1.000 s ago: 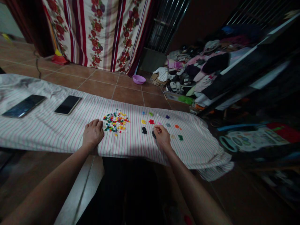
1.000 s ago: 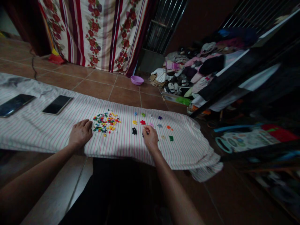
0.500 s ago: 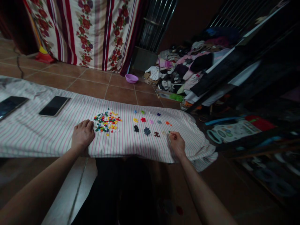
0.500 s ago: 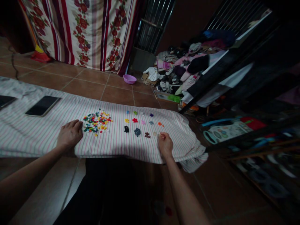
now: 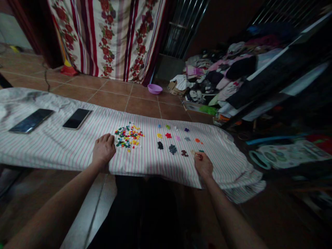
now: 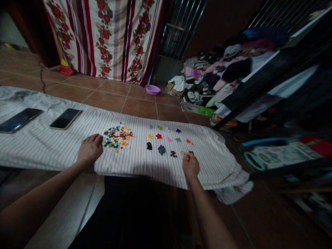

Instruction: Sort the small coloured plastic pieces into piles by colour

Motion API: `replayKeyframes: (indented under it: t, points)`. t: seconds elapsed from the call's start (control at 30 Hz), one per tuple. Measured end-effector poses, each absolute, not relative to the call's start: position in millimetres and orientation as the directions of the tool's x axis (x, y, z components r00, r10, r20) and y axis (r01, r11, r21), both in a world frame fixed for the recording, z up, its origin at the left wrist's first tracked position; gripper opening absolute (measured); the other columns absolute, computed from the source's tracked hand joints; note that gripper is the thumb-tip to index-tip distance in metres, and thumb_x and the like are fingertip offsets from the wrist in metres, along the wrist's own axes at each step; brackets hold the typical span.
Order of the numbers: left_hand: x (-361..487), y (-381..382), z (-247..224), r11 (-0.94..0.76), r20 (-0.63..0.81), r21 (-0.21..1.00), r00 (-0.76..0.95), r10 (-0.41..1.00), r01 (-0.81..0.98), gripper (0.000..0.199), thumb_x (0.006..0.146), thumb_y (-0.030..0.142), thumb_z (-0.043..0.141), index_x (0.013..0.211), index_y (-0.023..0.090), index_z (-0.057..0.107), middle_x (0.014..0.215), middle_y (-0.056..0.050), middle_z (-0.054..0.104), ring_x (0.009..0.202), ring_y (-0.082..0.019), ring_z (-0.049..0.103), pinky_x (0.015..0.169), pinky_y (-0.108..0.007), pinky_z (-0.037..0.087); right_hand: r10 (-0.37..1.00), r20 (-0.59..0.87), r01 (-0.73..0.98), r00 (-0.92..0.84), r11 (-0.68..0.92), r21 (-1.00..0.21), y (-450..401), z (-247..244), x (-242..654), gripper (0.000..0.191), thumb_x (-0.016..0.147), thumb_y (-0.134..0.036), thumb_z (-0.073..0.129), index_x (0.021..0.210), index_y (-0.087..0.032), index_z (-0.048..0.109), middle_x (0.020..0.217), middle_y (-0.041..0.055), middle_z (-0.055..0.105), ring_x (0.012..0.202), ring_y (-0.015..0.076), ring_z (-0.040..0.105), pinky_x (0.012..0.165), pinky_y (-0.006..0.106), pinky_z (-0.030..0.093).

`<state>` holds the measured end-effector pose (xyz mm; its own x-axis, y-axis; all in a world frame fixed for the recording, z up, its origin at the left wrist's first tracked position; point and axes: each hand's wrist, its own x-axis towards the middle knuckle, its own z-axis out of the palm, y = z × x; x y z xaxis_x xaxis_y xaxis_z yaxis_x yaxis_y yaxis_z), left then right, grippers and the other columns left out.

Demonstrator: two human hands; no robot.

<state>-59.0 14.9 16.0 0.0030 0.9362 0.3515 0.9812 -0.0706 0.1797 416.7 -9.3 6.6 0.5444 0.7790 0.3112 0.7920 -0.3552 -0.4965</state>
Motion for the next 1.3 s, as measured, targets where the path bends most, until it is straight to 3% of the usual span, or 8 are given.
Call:
replayKeyframes:
  t: [0.57,1.07,1.3]
  points:
    - [-59,17,11,-0.056,0.356,0.162,-0.005,0.935,0.985,0.033,0.091,0.024,0.04,0.117,0.018,0.061,0.129,-0.012,0.062,0.119,-0.028,0.056,0.096,-0.043,0.043,0.769,0.391,0.822,0.506,-0.293,-0.488,-13,-2,409,0.036,0.08,-0.032,0.047,0.105,-0.017,0.069,0.099,0.0104,0.069,0.081,0.0216,0.056,0.072,0.032,0.04]
    - [-60,17,12,-0.061,0.345,0.18,-0.005,0.939,0.982,0.035,0.09,0.023,0.04,0.117,0.018,0.061,0.129,-0.013,0.062,0.118,-0.029,0.056,0.096,-0.044,0.043,0.738,0.438,0.831,0.514,-0.302,-0.466,-14,-5,405,0.035,0.081,-0.029,0.045,0.103,-0.017,0.069,0.093,0.0104,0.064,0.084,0.0225,0.055,0.073,0.032,0.039]
    - [-58,15,16,-0.053,0.337,0.208,-0.021,0.941,0.977,0.033,0.089,0.022,0.041,0.115,0.019,0.06,0.128,-0.013,0.062,0.118,-0.027,0.056,0.095,-0.043,0.043,0.638,0.547,0.822,0.543,-0.27,-0.502,-13,-7,404,0.039,0.08,-0.029,0.04,0.102,-0.014,0.069,0.092,0.0133,0.064,0.087,0.0258,0.055,0.076,0.036,0.04]
